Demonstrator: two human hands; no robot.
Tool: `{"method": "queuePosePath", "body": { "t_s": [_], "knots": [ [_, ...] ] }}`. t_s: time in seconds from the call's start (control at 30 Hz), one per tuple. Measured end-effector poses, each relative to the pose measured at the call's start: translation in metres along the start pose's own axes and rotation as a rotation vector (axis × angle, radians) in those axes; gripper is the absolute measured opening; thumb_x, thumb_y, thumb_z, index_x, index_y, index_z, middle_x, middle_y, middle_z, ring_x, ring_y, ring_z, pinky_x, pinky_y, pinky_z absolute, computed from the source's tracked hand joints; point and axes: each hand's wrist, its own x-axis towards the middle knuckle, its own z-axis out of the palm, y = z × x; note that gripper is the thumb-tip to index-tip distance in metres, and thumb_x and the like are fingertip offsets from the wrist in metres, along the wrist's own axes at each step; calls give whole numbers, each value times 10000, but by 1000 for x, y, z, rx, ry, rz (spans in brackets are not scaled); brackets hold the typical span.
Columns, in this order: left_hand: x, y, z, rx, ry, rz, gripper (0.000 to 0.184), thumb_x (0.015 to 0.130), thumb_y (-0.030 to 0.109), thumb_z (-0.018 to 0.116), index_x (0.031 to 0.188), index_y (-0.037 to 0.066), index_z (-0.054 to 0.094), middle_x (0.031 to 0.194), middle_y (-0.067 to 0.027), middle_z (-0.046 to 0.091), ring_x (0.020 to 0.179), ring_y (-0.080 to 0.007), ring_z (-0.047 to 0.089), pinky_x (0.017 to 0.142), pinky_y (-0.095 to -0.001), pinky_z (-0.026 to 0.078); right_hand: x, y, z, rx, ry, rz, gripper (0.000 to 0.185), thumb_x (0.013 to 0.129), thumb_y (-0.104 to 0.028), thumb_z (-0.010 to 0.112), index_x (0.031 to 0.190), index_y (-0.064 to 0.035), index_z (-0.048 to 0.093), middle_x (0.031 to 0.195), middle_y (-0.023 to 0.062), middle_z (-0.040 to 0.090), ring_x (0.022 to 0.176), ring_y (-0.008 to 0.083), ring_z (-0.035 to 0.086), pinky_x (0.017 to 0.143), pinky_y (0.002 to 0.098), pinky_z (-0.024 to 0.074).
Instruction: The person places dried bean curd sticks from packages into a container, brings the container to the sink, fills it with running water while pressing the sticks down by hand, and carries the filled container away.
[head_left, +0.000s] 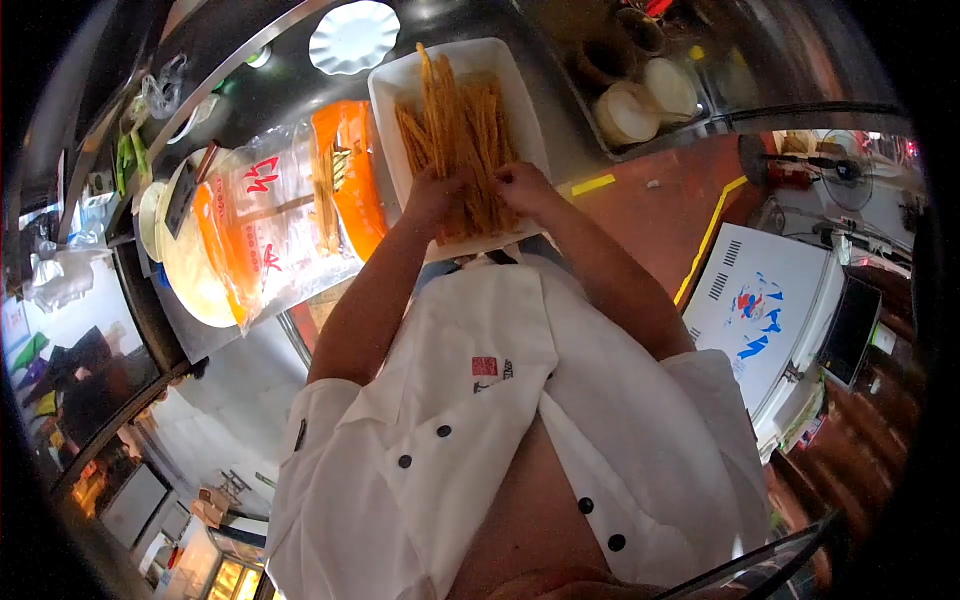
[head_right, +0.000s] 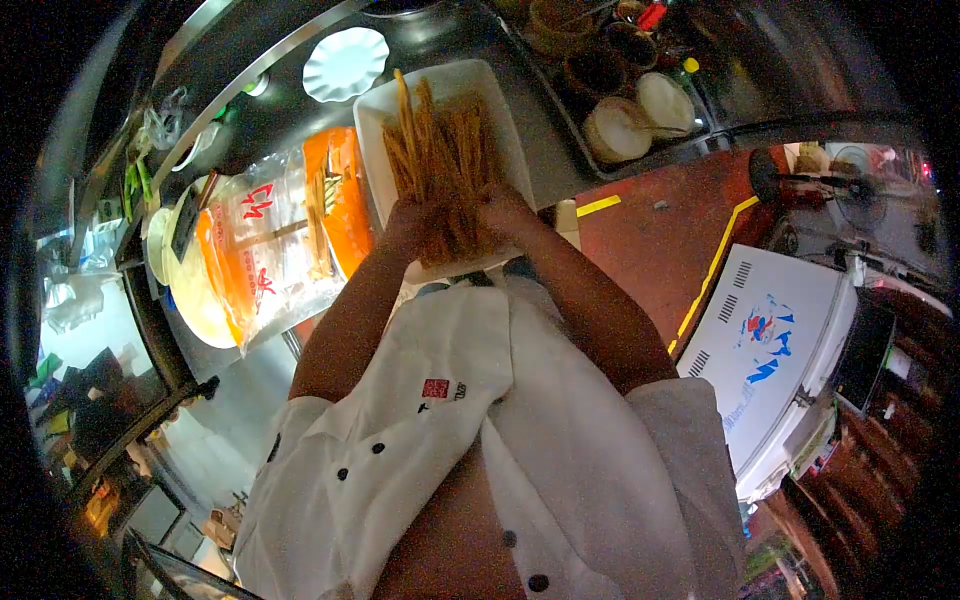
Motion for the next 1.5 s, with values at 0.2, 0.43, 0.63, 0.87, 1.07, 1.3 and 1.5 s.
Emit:
{"method": "queuePosePath", "body": {
  "t_s": [0.2, 0.43, 0.63, 0.87, 1.07, 1.3, 1.5],
  "knots": [
    [-23, 26, 26, 224, 27, -10, 396, 902, 62, 661, 1252, -73, 533, 1155, -145, 633, 998, -270, 640, 865, -380, 547, 8, 4, 19, -69, 272, -228, 402, 926, -335, 668, 1128, 13, 667, 1038, 142, 694, 927, 198, 662, 774, 333, 533],
    [-22, 14, 29, 67, -19, -7, 310, 905, 59, 648, 1191, -42, 587, 1103, -134, 650, 960, -247, 645, 847, -360, 545, 39, -3, 7, 336, 203, -45, 443, 943, -352, 660, 1183, 20, 644, 984, 115, 690, 847, 192, 651, 726, 330, 532],
    [-21, 11, -14, 221, 81, -44, 251, 903, 80, 659, 1133, -17, 635, 988, -90, 670, 839, -211, 649, 732, -349, 541, 53, 26, -13, 397, 313, 32, 394, 953, -334, 650, 1131, 17, 672, 929, 97, 684, 758, 167, 639, 662, 323, 521],
    [-18, -1, -39, 98, 69, 114, 268, 916, 115, 670, 1134, -31, 617, 951, -84, 654, 790, -170, 605, 700, -308, 515, 33, -19, -15, 41, 303, -100, 420, 962, -384, 598, 1129, -7, 680, 889, 145, 696, 775, 252, 676, 743, 424, 529],
    [-14, 4, -10, -60, 12, 61, 349, 933, 164, 673, 1208, -29, 576, 1023, -106, 648, 846, -194, 621, 740, -334, 524, 83, -1, 18, -49, 308, -13, 432, 936, -391, 629, 1112, -2, 696, 943, 154, 720, 857, 252, 698, 779, 392, 536],
    [-24, 13, 12, -147, -17, -108, 452, 954, 238, 656, 1283, -35, 509, 1190, -173, 617, 1079, -287, 633, 910, -425, 546, 69, -3, 37, 54, 247, -280, 407, 927, -375, 664, 1106, -11, 697, 937, 107, 715, 856, 177, 668, 784, 331, 527],
    [-22, 3, 11, -272, -216, -123, 495, 971, 253, 635, 1338, -29, 460, 1285, -179, 568, 1146, -297, 609, 960, -431, 538, 38, -13, 24, 497, 76, 0, 344, 916, -322, 695, 1101, -31, 680, 871, 29, 663, 724, 140, 598, 684, 293, 499]
  ]
}}
